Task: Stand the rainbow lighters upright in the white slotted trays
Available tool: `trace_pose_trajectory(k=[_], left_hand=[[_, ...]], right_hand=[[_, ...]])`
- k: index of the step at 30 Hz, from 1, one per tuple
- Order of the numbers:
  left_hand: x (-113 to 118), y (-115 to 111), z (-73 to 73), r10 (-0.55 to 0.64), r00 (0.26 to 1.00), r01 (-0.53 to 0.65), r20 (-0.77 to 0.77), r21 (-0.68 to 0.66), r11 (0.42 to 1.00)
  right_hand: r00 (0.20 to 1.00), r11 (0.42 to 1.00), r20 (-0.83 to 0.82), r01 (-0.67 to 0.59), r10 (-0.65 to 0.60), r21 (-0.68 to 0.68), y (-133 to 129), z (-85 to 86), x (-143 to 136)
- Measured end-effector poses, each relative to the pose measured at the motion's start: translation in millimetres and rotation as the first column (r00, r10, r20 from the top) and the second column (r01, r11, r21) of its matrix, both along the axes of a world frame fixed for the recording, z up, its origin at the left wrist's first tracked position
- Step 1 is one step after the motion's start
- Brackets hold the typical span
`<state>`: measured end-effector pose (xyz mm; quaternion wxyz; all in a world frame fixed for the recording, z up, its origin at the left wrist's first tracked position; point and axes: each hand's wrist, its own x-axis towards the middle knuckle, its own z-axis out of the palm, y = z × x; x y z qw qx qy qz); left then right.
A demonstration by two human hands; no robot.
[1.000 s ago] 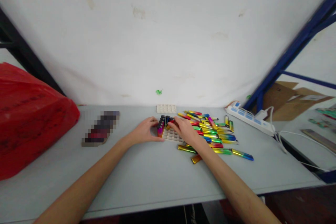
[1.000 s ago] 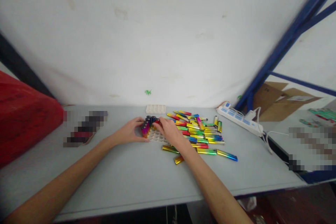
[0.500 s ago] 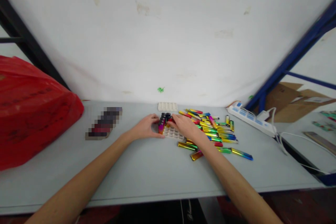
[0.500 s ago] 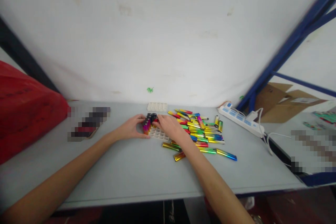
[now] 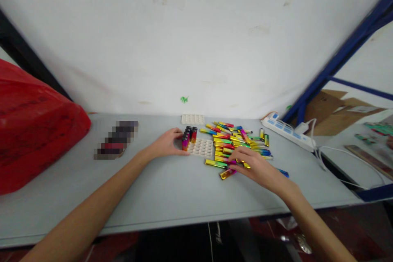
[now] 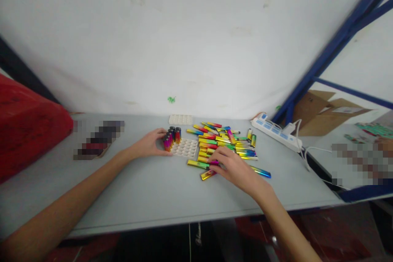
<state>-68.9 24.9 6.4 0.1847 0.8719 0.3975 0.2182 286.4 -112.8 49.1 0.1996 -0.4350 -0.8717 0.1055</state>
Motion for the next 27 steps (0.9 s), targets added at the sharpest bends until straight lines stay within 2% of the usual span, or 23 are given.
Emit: trace_pose_trajectory(k=[3, 7, 10, 14, 16, 19, 21, 23, 27], left_hand=[[0, 1, 0.7, -0.001, 1.000, 0.000, -0.025, -0.010, 1.000], [0, 1, 1.8, -0.002, 1.000, 0.002, -0.017, -0.015, 1.000], [0, 0, 2.3, 0.009, 1.000, -0.009, -0.006, -0.011, 1.000], [0, -1, 2.3, 0.002, 1.000, -0.002, 0.004, 0.008, 1.000], [0, -1, 2.0, -0.002, 1.000, 0.002, 0.014, 0.015, 1.000], [0, -1, 1.5, 0.011, 1.000, -0.011, 0.018, 0.019, 1.000], [0, 0, 1.2, 0.015, 1.000, -0.015, 0.007, 0.012, 1.000], [0, 0, 0.8, 0.011, 1.000, -0.011, 0.002, 0.006, 1.000], [-1, 1, -1.5, -0.002, 1.000, 0.002, 0.013, 0.025, 1.000]], right_hand=[[0.996, 1.000, 0.089, 0.026, -0.027, 0.014, -20, -16.7, 20], [0.988, 0.993, 0.120, 0.083, -0.093, 0.084, -27, -32.4, 25], [0.997, 0.995, 0.026, 0.075, -0.077, 0.069, -28, -33.5, 23], [0.968, 0.991, -0.214, 0.118, -0.129, -0.064, -25, -31.5, 24], [0.901, 0.974, -0.375, 0.173, -0.217, -0.148, -16, -30.8, 21], [0.736, 0.944, -0.597, 0.188, -0.319, -0.272, 8, -26.3, 6], [0.648, 0.941, -0.683, 0.213, -0.339, -0.264, 28, -19.4, -11], [0.599, 0.945, -0.731, 0.224, -0.326, -0.238, 47, -10.9, -29], [0.595, 0.946, -0.770, -0.046, -0.232, -0.321, 78, -2.0, -67]])
